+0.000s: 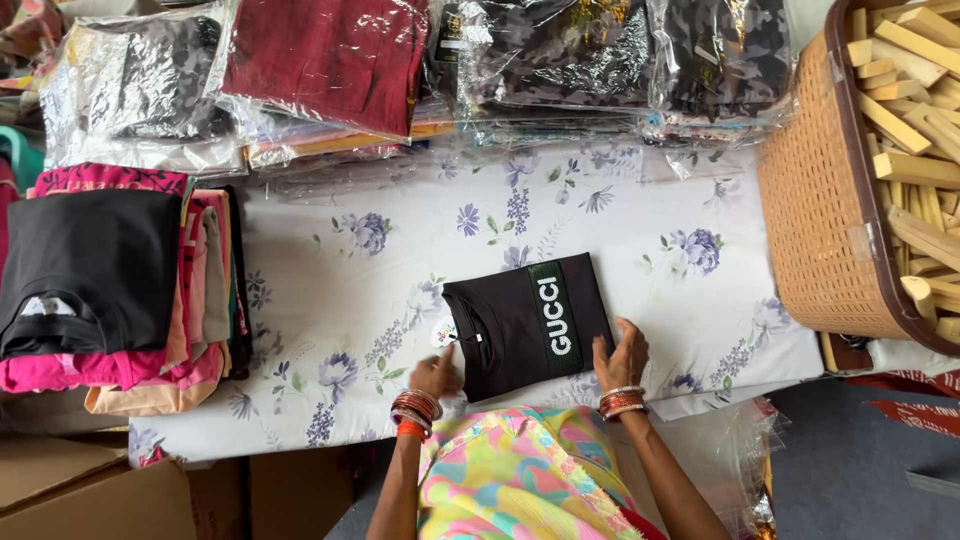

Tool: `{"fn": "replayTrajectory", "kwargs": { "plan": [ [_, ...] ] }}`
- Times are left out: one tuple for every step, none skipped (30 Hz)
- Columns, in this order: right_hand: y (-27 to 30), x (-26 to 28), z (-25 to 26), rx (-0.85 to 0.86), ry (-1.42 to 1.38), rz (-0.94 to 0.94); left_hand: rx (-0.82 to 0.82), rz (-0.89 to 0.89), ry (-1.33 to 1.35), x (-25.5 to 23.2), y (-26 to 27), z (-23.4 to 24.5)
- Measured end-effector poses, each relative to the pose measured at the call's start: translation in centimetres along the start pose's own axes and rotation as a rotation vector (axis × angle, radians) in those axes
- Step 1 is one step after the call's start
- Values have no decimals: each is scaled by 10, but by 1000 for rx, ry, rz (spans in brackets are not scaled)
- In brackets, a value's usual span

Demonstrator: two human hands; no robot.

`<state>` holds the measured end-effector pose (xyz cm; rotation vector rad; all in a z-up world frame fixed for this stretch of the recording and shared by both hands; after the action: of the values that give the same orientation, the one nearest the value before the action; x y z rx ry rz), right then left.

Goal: Folding various t-shirts and placing them in a box.

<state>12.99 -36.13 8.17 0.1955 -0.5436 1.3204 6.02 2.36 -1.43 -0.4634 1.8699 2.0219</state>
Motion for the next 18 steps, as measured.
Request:
{"fn": "replayTrajectory", "kwargs": {
  "plan": [
    [-8,8,-2,3,-3,6,-5,0,5,-3,3,2],
    [-16,27,-1,-18,-75,159,-168,-96,52,-14,6,17],
    [-22,47,1,-38,-147,313,-331,-191,99,-24,13,32],
    [-30,55,-4,-43,-147,315,-330,-195,101,-25,8,30],
    [-37,67,-14,20,-104,369,-513,-406,-65,-43,13,38],
    [-44,77,-23,83,-56,421,-688,-618,-235,-61,23,38],
    [-50,77,-30,79,-51,422,-684,-623,-230,-66,26,34],
    [-54,81,-45,159,64,478,-713,-685,-341,-77,34,27],
    [-58,84,-60,239,180,532,-740,-746,-453,-89,41,19],
    [-62,82,-65,236,183,538,-742,-749,-446,-91,40,17],
    [-67,75,-75,294,248,495,-761,-746,-516,-94,40,12],
    [-70,70,-86,355,309,455,-784,-737,-587,-95,41,11],
    [-70,70,-86,354,308,463,-790,-735,-581,-92,33,13],
    [-70,71,-85,315,326,467,-661,-566,-521,-78,12,15],
    [-69,73,-84,276,343,471,-527,-402,-460,-62,-7,16],
    [-71,73,-84,274,343,476,-531,-403,-456,-61,-10,18],
    [-73,73,-84,277,327,471,-521,-444,-410,-62,-12,20],
    [-70,71,-83,287,313,465,-508,-478,-364,-57,-12,20]
  ]
}}
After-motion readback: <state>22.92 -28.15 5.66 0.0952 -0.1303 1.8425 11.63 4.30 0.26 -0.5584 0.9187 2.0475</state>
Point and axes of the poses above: each hand's wrist, its own y-axis away from the middle knuckle, its own z-axis out of the back of the hand, x = y × z, the point moved 8 cm from there along -y, towards the middle knuckle, and after that the axes turned 5 degrees about y, right-handed, at the moved point
